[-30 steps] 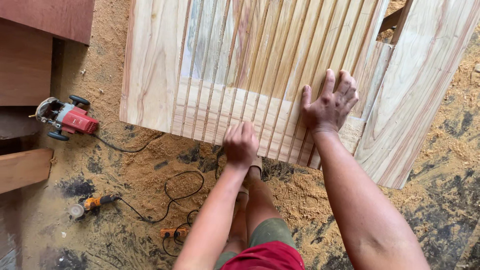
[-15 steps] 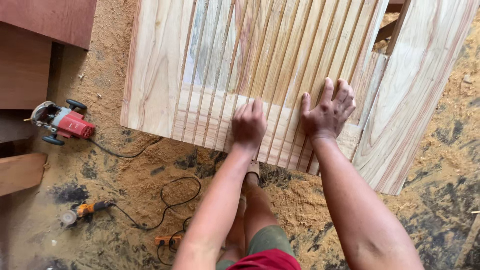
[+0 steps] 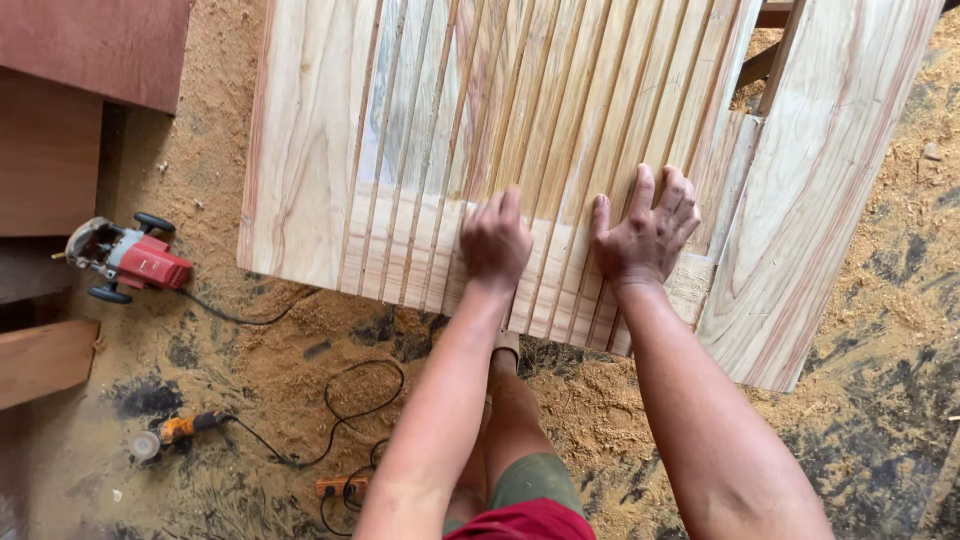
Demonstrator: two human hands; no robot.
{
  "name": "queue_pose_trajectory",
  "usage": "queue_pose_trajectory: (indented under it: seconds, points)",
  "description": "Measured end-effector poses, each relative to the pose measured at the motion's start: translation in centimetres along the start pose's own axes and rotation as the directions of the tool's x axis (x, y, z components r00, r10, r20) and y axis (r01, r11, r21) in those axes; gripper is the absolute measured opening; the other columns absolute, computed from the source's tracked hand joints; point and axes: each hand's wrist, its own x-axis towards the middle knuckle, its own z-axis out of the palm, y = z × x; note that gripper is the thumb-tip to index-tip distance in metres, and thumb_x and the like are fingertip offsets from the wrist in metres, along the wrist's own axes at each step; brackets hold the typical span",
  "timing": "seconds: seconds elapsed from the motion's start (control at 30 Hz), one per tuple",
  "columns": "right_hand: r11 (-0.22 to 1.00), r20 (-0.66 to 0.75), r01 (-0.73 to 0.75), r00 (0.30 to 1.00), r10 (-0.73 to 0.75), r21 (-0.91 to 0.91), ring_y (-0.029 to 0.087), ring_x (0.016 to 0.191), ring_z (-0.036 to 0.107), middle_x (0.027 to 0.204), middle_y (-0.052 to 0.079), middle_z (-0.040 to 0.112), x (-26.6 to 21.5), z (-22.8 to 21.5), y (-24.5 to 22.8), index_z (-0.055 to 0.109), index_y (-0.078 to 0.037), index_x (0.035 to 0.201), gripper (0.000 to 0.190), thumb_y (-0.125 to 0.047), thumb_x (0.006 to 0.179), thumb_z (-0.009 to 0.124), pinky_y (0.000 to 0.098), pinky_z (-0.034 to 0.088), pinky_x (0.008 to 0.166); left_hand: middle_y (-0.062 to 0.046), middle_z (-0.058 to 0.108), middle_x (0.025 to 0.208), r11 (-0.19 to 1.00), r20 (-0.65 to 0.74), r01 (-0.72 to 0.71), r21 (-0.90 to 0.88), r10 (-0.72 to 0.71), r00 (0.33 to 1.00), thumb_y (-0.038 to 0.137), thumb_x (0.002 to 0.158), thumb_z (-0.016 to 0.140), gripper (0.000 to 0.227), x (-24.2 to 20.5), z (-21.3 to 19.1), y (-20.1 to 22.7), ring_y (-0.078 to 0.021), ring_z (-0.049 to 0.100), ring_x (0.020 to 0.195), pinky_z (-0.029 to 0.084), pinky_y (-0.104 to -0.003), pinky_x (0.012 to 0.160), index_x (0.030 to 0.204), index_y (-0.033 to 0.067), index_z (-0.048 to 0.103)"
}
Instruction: The person uses a small carving tool to repeatedly score and deepen parallel grooves on a large wooden board. The hands move systematically along the grooves, refining the texture of the wood surface.
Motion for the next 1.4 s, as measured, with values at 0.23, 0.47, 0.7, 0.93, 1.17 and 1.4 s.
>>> queue_pose_trajectory:
  seconds: [0.23, 0.47, 0.7, 0.93, 1.17, 1.4]
  points:
    - [1.000, 0.000, -0.012, 1.000, 0.012, 0.014, 0.038, 0.144, 0.031, 0.149, 0.021, 0.039, 0.7, 0.1, -0.4, 0.050, -0.008, 0.146, 0.066, -0.051, 0.097, 0.061, 0.0590, 0.022, 0.117, -0.009, 0.068, 0.082, 0.999, -0.141, -0.017, -0.029, 0.012, 0.990, -0.003, 0.099, 0.059, 0.009, -7.2, -5.8, 0.7, -0.0160, 0.066, 0.073, 0.057, -0.026, 0.063, 0.103, 0.0045, 0.062]
    - [1.000, 0.018, -0.021, 1.000, 0.021, 0.013, 0.037, 0.144, 0.030, 0.152, 0.021, 0.037, -0.6, 0.0, -0.1, 0.049, -0.007, 0.148, 0.066, -0.051, 0.100, 0.060, 0.0583, 0.023, 0.117, -0.008, 0.068, 0.070, 0.996, 0.003, -0.022, 0.082, 0.021, 1.000, -0.009, 0.095, 0.056, 0.015, -8.5, -3.9, -0.9, -0.0162, 0.065, 0.060, 0.056, -0.028, 0.052, 0.097, 0.0011, 0.068]
    - [1.000, 0.002, -0.022, 1.000, 0.022, 0.022, 0.038, 0.143, 0.030, 0.150, 0.021, 0.038, 1.1, -0.6, -0.8, 0.050, -0.007, 0.146, 0.065, -0.050, 0.098, 0.061, 0.0578, 0.023, 0.116, -0.009, 0.067, 0.067, 0.999, 0.011, 0.028, 0.038, -0.029, 1.000, -0.011, 0.094, 0.052, 0.021, -6.4, -5.2, 0.2, -0.0163, 0.062, 0.055, 0.053, -0.028, 0.046, 0.095, 0.0015, 0.068]
    - [1.000, -0.018, -0.002, 1.000, 0.002, 0.025, 0.039, 0.142, 0.030, 0.148, 0.022, 0.039, 0.4, -0.1, -0.6, 0.051, -0.008, 0.145, 0.064, -0.050, 0.098, 0.062, 0.0580, 0.023, 0.115, -0.011, 0.066, 0.069, 0.996, -0.053, -0.005, -0.088, 0.000, 0.999, -0.004, 0.098, 0.057, 0.009, 0.1, -2.7, 0.2, -0.0202, 0.063, 0.057, 0.053, -0.032, 0.050, 0.096, -0.0001, 0.065]
    - [1.000, -0.021, 0.004, 1.000, -0.005, -0.023, 0.039, 0.142, 0.031, 0.148, 0.023, 0.039, 0.5, 0.1, 0.0, 0.050, -0.007, 0.146, 0.066, -0.051, 0.098, 0.060, 0.0582, 0.023, 0.115, -0.007, 0.064, 0.064, 0.999, 0.006, 0.038, -0.034, -0.038, 0.999, -0.010, 0.096, 0.050, 0.020, -4.9, -4.2, 0.3, -0.0159, 0.060, 0.052, 0.049, -0.028, 0.043, 0.091, 0.0025, 0.064]
    - [1.000, -0.018, 0.005, 1.000, -0.005, -0.025, 0.039, 0.143, 0.030, 0.149, 0.022, 0.038, 0.4, 0.3, -0.3, 0.050, -0.008, 0.146, 0.067, -0.052, 0.097, 0.059, 0.0579, 0.022, 0.116, -0.007, 0.057, 0.054, 0.995, 0.007, 0.026, -0.101, -0.026, 1.000, -0.006, 0.098, 0.051, 0.017, 3.1, -1.1, 0.4, -0.0141, 0.049, 0.040, 0.042, -0.028, 0.036, 0.096, -0.0043, 0.067]
